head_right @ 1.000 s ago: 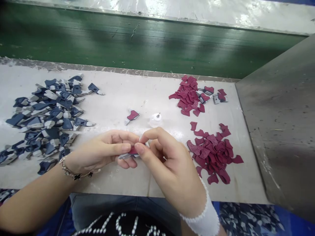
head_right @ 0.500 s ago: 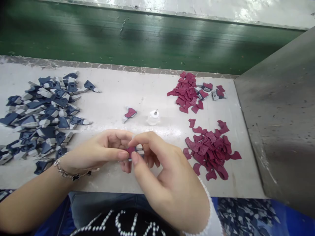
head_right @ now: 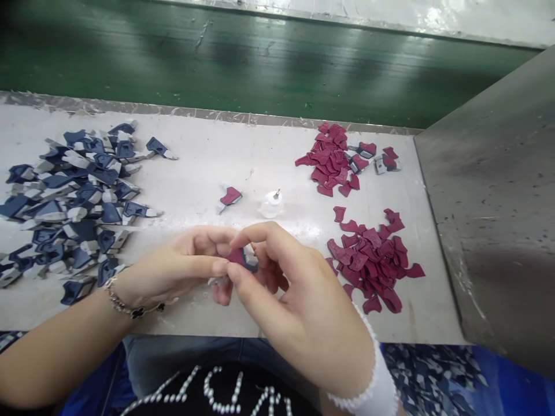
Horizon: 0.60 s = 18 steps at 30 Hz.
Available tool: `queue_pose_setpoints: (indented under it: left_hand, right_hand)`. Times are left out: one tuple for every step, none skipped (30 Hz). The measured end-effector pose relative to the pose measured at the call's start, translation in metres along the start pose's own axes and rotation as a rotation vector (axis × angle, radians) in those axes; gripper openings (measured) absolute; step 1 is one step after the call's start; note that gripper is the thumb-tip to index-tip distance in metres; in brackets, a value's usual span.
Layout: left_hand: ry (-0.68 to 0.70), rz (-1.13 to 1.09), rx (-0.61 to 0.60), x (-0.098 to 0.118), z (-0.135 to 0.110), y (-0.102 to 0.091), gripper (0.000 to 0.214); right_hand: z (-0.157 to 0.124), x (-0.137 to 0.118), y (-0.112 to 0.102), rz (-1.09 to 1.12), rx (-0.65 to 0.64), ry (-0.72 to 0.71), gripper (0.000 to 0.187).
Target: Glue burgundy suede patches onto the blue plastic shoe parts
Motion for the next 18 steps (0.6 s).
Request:
queue_pose_setpoints:
  left_hand:
    - [-0.040,-0.065,-0.024,-0.002,0.001,0.000,0.021]
    - [-0.074,-0.122,-0.038,-0.005,0.002,0.000,0.023]
    - [-0.097,-0.168,-0.039,-0.006,0.002,-0.001,0.022]
    - [-0.110,-0.201,-0.029,-0.007,0.001,-0.002,0.021]
    - [-0.114,-0.225,-0.014,-0.007,0.001,-0.003,0.020]
    - [-0.113,-0.245,0.002,-0.007,0.000,-0.003,0.018]
    - [-0.111,-0.258,0.011,-0.006,-0.001,-0.003,0.017]
    - [-0.108,-0.265,0.017,-0.006,-0.001,-0.003,0.016]
    - [-0.108,-0.266,0.016,-0.006,-0.002,-0.003,0.015]
    - [-0.106,-0.259,0.010,-0.006,-0.002,-0.002,0.015]
    - [-0.100,-0.246,0.005,-0.005,-0.002,-0.002,0.015]
    - [-0.091,-0.227,0.002,-0.005,-0.002,-0.003,0.015]
    - [-0.081,-0.202,0.003,-0.005,-0.001,-0.003,0.015]
    - [-0.072,-0.179,0.008,-0.004,-0.001,-0.004,0.015]
    - [-0.064,-0.159,0.010,-0.004,0.000,-0.005,0.015]
    - [-0.058,-0.146,0.004,-0.004,0.000,-0.005,0.016]
    - [-0.059,-0.139,-0.013,-0.004,0.000,-0.004,0.017]
    - [-0.059,-0.139,-0.034,-0.004,0.000,-0.002,0.019]
  right_hand:
    - [0.000,-0.001,-0.001,0.030,-0.002,-0.008,0.011]
    - [0.000,-0.001,-0.003,0.075,-0.001,-0.017,0.011]
    - [0.000,-0.002,-0.004,0.131,0.000,-0.026,0.013]
    - [0.000,-0.003,-0.005,0.193,0.000,-0.037,0.015]
    - [0.000,-0.004,-0.005,0.249,-0.001,-0.047,0.017]
    - [0.000,-0.005,-0.005,0.299,-0.004,-0.059,0.018]
    - [0.000,-0.005,-0.005,0.340,-0.016,-0.068,0.019]
    - [0.000,-0.006,-0.004,0.370,-0.030,-0.078,0.021]
    - [0.000,-0.006,-0.003,0.390,-0.042,-0.087,0.023]
    - [-0.001,-0.006,-0.002,0.395,-0.053,-0.086,0.024]
    - [-0.001,-0.005,-0.001,0.390,-0.064,-0.081,0.025]
    - [-0.001,-0.004,0.000,0.379,-0.076,-0.076,0.025]
    - [-0.001,-0.003,0.000,0.368,-0.082,-0.069,0.025]
    - [0.000,-0.002,0.000,0.364,-0.087,-0.067,0.026]
    - [0.000,0.001,0.000,0.370,-0.091,-0.069,0.027]
    - [0.001,0.003,0.000,0.389,-0.101,-0.079,0.029]
    - [0.003,0.007,0.000,0.426,-0.120,-0.096,0.034]
    - [0.004,0.010,0.001,0.481,-0.154,-0.118,0.041]
Point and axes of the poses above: each hand's wrist, its own z-axis towards the middle knuckle, its own y-axis out of the palm, x = y × z, the point moved 6 cm from there along z, towards the middle knuckle, and after that the axes turned 12 degrees about -z, right-handed, at the moved point
